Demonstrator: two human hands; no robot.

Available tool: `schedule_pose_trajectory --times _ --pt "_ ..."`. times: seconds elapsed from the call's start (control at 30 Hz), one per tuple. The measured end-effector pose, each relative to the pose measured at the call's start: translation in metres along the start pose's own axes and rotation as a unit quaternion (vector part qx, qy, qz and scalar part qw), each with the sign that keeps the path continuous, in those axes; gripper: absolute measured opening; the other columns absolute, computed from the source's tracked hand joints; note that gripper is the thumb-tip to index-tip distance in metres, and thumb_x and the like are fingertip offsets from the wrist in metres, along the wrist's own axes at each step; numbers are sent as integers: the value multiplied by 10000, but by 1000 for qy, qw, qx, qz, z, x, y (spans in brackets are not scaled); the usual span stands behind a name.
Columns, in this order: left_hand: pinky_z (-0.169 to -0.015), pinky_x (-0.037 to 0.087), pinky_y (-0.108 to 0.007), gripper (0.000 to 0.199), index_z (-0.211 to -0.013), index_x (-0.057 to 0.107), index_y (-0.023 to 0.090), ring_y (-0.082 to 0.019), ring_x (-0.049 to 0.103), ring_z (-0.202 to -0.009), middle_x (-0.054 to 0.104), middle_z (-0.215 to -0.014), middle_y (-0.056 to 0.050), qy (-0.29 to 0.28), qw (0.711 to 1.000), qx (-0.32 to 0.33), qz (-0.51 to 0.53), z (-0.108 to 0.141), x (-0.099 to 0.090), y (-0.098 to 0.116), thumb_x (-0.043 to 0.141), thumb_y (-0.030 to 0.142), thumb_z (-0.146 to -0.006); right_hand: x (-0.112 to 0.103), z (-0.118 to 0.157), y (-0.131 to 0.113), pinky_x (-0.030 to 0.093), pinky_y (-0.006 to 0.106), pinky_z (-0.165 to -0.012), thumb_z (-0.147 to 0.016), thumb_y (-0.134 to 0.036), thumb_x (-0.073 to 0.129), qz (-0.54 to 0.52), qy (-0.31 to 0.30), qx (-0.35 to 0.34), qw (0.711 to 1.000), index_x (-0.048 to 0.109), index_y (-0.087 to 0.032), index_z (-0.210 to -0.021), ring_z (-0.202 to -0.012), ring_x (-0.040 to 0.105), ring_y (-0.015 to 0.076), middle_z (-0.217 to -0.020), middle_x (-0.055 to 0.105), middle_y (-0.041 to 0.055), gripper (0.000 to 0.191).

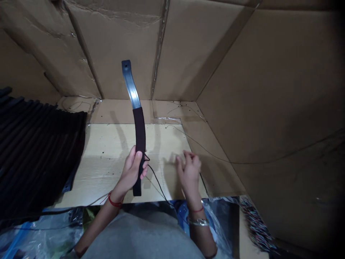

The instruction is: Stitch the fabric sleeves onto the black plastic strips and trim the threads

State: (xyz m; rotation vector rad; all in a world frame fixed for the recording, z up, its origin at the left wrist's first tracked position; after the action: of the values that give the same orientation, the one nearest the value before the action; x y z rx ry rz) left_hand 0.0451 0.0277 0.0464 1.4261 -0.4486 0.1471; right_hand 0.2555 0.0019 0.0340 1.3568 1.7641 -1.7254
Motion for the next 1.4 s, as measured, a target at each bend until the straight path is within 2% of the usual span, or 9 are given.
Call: schedule_pose_trajectory --times 0.13,0.4,0.53,0.6,0.7,0.77,1.0,1.27,1.4 --pt "-330 335 -130 283 -936 448 204 -36 445 -394 452 -615 80 -9 1000 20 -23 6 3 4 442 488 -931 5 -11 56 348 552 -893 -860 -214 536 116 -8 101 988 621 -22 -1097 -1101 466 432 -1117 541 292 317" --pt "-338 347 -144 272 -913 431 210 -50 460 -412 449 -613 72 -6 994 63 -88 6 5 12 393 476 -951 14 -2 77 443 403 -746 -843 -287 546 56 -52 110 991 614 -104 -886 -846 610 319 -835 648 200 199" --pt "-348 346 -140 257 -897 415 217 -48 445 -404 452 -598 78 17 986 82 -144 5 5 14 365 460 -963 9 13 40 486 353 -687 -939 -470 355 -69 -90 57 992 539 -171 -845 -780 632 253 -840 654 145 364" --pt "-358 351 -138 250 -897 416 220 -49 437 -395 455 -577 84 27 978 88 -185 5 6 14 350 450 -969 7 27 6 469 276 -527 -984 -494 207 -163 -141 42 976 502 -196 -955 -579 605 170 -778 647 69 421" --pt "-381 365 -138 250 -888 425 220 -53 441 -386 470 -541 88 39 966 98 -238 6 7 16 337 437 -975 15 55 -55 243 206 -334 -959 -536 385 -437 -298 79 845 472 -224 -939 -317 342 89 -511 488 -62 324" --pt "-402 371 -139 245 -884 433 218 -57 459 -394 490 -529 85 52 955 111 -269 7 8 19 344 426 -975 10 60 -83 207 198 -377 -923 -510 513 -470 -299 61 828 536 -208 -945 -386 290 71 -527 413 -72 304" --pt "-464 407 -171 259 -878 461 207 -82 524 -453 551 -564 52 91 932 147 -319 9 4 31 344 418 -974 26 61 -102 214 236 -450 -951 -574 391 -514 -305 69 799 499 -180 -729 -494 264 93 -574 330 -49 465" --pt "-435 369 -171 226 -883 454 219 -73 461 -422 517 -558 66 100 938 145 -297 15 -1 32 372 410 -970 20 54 -106 302 232 -518 -969 -388 469 -390 -230 -43 891 481 -186 -733 -551 409 103 -615 465 -32 311" --pt "-444 339 -175 213 -888 468 218 -76 445 -428 478 -522 71 108 937 153 -295 18 0 34 383 395 -969 18 53 -110 335 222 -532 -969 -341 468 -373 -210 -60 902 487 -185 -733 -573 476 109 -639 537 -22 284"
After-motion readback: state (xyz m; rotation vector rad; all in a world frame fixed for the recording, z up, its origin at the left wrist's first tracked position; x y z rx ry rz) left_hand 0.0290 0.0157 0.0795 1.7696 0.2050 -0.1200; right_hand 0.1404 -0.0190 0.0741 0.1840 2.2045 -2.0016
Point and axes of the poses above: each hand's wrist, its own z-axis away from the middle knuckle, its own x-axis out of the palm, y = z × x, the point moved 8 cm from there along -z, towards the middle knuckle
